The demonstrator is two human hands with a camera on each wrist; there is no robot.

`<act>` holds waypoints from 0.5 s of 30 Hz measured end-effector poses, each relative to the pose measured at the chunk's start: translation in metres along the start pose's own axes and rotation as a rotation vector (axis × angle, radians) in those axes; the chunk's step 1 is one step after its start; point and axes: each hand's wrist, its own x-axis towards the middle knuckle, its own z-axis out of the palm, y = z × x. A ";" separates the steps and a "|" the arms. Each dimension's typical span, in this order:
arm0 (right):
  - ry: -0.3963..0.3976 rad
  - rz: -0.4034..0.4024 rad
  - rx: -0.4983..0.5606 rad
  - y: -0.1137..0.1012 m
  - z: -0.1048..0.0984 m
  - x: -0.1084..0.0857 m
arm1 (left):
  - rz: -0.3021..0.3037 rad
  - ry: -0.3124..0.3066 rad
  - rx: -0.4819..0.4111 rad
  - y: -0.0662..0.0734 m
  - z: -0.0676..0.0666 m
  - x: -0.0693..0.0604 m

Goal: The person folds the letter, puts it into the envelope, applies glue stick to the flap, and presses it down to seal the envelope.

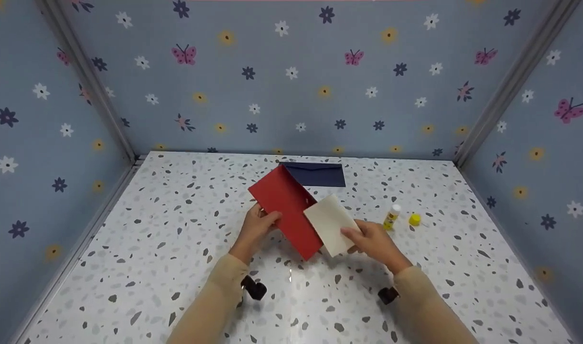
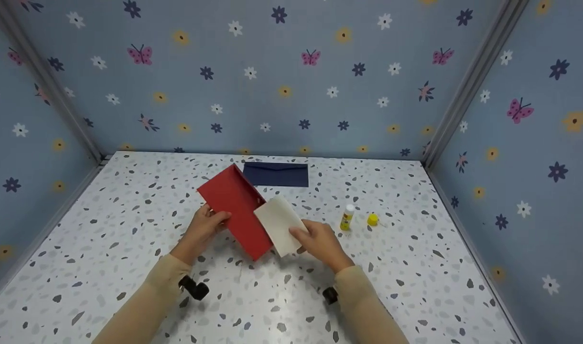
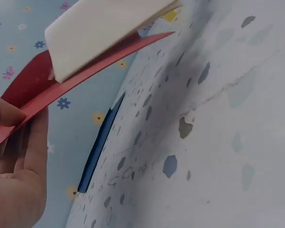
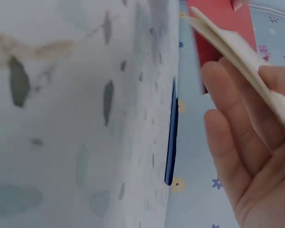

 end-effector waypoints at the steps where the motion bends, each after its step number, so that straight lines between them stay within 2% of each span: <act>1: 0.020 0.000 0.011 0.000 -0.001 0.000 | 0.010 0.006 0.010 0.002 0.001 -0.001; 4: 0.052 -0.024 0.046 -0.002 0.000 -0.002 | 0.044 0.008 0.081 0.007 0.008 -0.007; 9: 0.088 -0.112 0.153 -0.010 0.011 0.001 | 0.099 -0.069 0.180 0.005 0.023 -0.017; 15: 0.243 -0.148 0.208 -0.019 0.021 0.009 | 0.140 -0.150 0.272 0.000 0.037 -0.026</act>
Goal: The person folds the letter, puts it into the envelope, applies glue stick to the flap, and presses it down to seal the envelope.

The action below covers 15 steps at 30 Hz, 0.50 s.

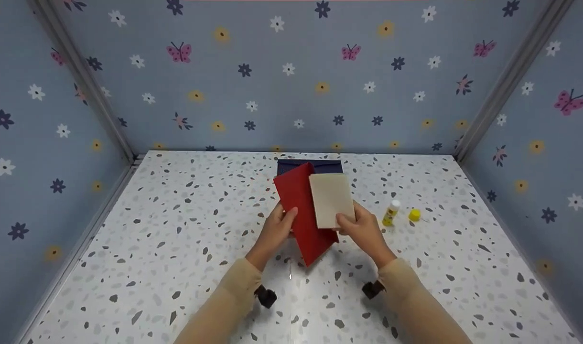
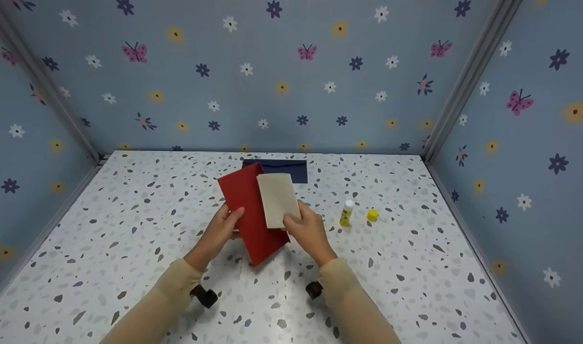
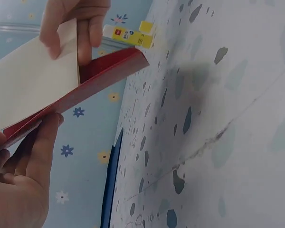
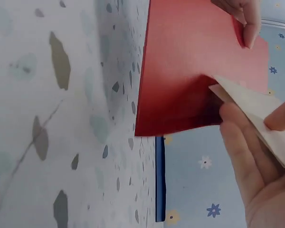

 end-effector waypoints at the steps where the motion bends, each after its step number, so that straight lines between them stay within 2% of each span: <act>1: 0.031 -0.002 0.000 0.000 0.000 0.001 | 0.002 -0.007 0.009 0.000 0.001 -0.001; 4: 0.119 0.007 0.025 0.001 -0.001 0.004 | 0.005 -0.045 -0.006 0.001 -0.001 -0.003; 7: 0.158 0.010 0.085 0.003 -0.004 0.006 | -0.003 -0.099 -0.049 0.001 -0.005 -0.004; 11: 0.151 0.024 0.112 0.004 -0.009 0.010 | -0.010 -0.172 -0.134 0.001 -0.013 -0.003; 15: 0.131 0.061 0.111 0.005 -0.013 0.011 | -0.008 -0.214 -0.181 0.000 -0.019 -0.002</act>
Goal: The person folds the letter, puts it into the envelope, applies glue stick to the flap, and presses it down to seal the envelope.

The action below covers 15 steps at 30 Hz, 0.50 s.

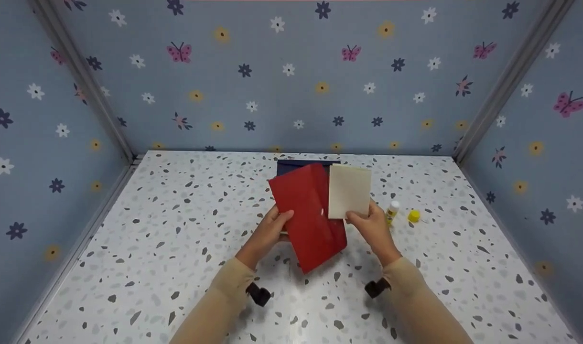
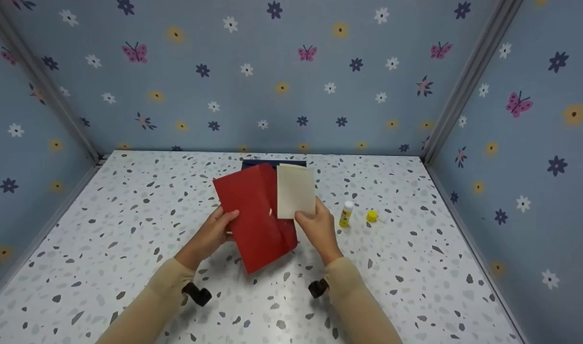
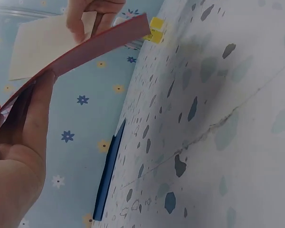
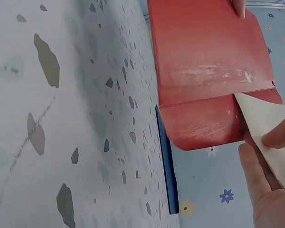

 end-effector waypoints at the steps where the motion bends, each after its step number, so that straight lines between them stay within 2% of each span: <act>1: -0.007 0.005 0.000 0.000 -0.001 0.000 | -0.002 -0.008 -0.003 0.000 -0.001 0.000; 6: -0.044 0.013 0.022 -0.001 -0.002 -0.002 | -0.013 -0.022 0.011 0.001 -0.003 -0.001; 15: -0.064 0.100 0.026 -0.001 -0.002 -0.001 | -0.009 -0.072 -0.020 0.001 0.000 -0.001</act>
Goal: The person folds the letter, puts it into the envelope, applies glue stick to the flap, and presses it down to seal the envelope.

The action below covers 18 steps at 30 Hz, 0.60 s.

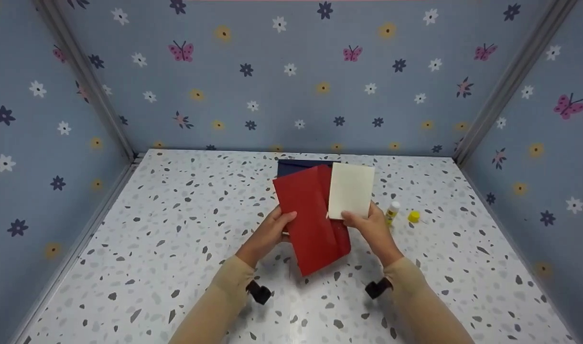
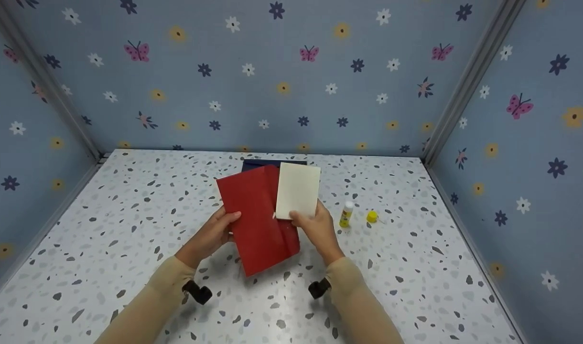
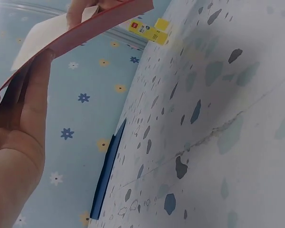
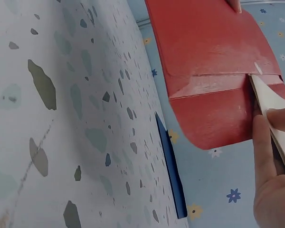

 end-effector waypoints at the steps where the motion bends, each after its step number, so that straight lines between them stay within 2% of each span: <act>1: -0.010 0.008 0.003 0.000 -0.001 0.000 | 0.004 -0.002 0.005 0.000 0.000 0.000; 3: -0.050 0.028 -0.008 0.000 -0.002 0.000 | 0.015 -0.001 0.008 0.000 -0.001 0.001; 8: -0.231 0.074 -0.047 0.000 -0.002 -0.003 | 0.037 0.002 0.010 0.001 -0.002 0.003; 10: -0.289 0.068 -0.042 0.000 -0.002 -0.005 | 0.036 0.002 0.012 0.001 -0.003 0.003; 15: -0.288 0.027 0.031 -0.002 0.000 -0.008 | 0.021 0.010 0.007 0.000 -0.001 0.003; 18: -0.282 0.020 0.016 -0.003 0.001 -0.010 | 0.014 0.001 0.008 0.000 0.002 0.003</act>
